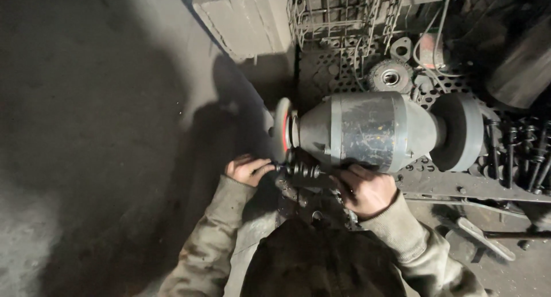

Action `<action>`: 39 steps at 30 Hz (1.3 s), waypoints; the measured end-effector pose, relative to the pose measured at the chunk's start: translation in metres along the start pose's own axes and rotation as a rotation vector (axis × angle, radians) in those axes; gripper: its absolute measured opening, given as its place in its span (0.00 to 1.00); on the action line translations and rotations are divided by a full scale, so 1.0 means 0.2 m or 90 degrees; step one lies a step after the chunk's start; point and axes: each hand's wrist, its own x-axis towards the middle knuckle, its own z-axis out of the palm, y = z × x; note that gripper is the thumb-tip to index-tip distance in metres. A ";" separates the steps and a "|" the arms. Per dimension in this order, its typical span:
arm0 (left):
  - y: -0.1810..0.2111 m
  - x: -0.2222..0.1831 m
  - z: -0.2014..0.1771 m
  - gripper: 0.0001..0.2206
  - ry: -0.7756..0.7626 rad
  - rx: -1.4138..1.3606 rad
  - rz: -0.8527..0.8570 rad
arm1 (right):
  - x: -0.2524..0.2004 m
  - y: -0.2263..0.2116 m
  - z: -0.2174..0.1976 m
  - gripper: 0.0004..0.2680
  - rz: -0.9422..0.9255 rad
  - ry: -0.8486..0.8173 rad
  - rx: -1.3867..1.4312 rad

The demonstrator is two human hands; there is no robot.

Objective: Cleaning a car engine spring using a bench grinder and organizing small components into a cylinder head.

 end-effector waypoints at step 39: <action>-0.10 0.16 -0.24 0.09 -0.061 0.041 0.095 | -0.08 0.02 0.39 0.08 -0.015 0.017 -0.040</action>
